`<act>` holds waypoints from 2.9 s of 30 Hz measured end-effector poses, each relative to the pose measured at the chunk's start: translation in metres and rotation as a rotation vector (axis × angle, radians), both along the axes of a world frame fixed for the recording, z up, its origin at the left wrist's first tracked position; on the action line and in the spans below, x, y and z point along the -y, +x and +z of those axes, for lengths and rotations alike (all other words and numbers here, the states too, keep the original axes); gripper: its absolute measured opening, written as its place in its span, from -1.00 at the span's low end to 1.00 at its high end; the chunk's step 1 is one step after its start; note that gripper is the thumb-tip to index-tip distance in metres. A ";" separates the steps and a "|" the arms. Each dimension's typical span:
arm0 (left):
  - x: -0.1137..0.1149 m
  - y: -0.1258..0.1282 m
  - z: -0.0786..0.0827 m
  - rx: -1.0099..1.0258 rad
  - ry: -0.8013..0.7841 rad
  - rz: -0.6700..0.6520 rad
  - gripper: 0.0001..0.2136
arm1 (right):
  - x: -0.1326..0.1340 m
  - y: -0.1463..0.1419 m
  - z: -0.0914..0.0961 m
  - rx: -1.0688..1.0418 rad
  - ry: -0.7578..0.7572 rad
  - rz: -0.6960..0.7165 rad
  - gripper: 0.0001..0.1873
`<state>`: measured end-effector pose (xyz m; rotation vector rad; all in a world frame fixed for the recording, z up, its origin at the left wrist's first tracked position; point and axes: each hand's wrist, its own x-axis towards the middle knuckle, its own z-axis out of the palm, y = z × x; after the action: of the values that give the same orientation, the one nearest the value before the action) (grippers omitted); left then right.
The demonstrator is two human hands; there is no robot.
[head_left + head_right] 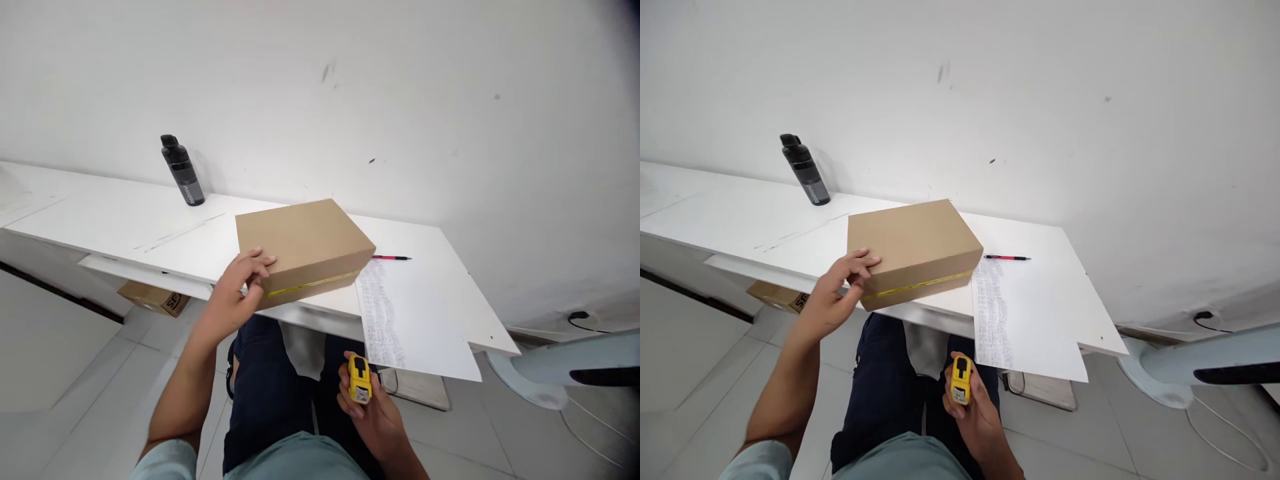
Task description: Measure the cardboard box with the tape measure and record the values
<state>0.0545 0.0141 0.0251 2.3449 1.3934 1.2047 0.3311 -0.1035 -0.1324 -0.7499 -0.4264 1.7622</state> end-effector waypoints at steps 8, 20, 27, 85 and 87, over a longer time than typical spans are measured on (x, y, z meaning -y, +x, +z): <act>-0.006 -0.015 -0.030 0.025 0.468 0.191 -0.82 | -0.007 0.000 0.012 0.069 0.055 -0.028 -0.55; 0.064 0.046 -0.071 -0.139 0.499 -0.350 -0.79 | -0.018 -0.029 0.046 0.368 0.299 0.117 -0.33; 0.051 -0.029 -0.058 -0.126 0.651 0.006 -0.79 | -0.037 -0.003 0.069 0.591 0.291 -0.117 -0.36; -0.037 -0.059 -0.045 0.156 0.506 0.188 -0.78 | -0.168 0.071 0.092 0.936 0.779 -0.747 -0.51; -0.037 -0.059 -0.045 0.156 0.510 0.198 -0.79 | -0.167 0.071 0.094 0.935 0.776 -0.724 -0.52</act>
<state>-0.0041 0.0508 -0.0199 2.3778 1.4222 1.9537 0.4022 0.0634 -0.0388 -0.9422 -1.1923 0.4035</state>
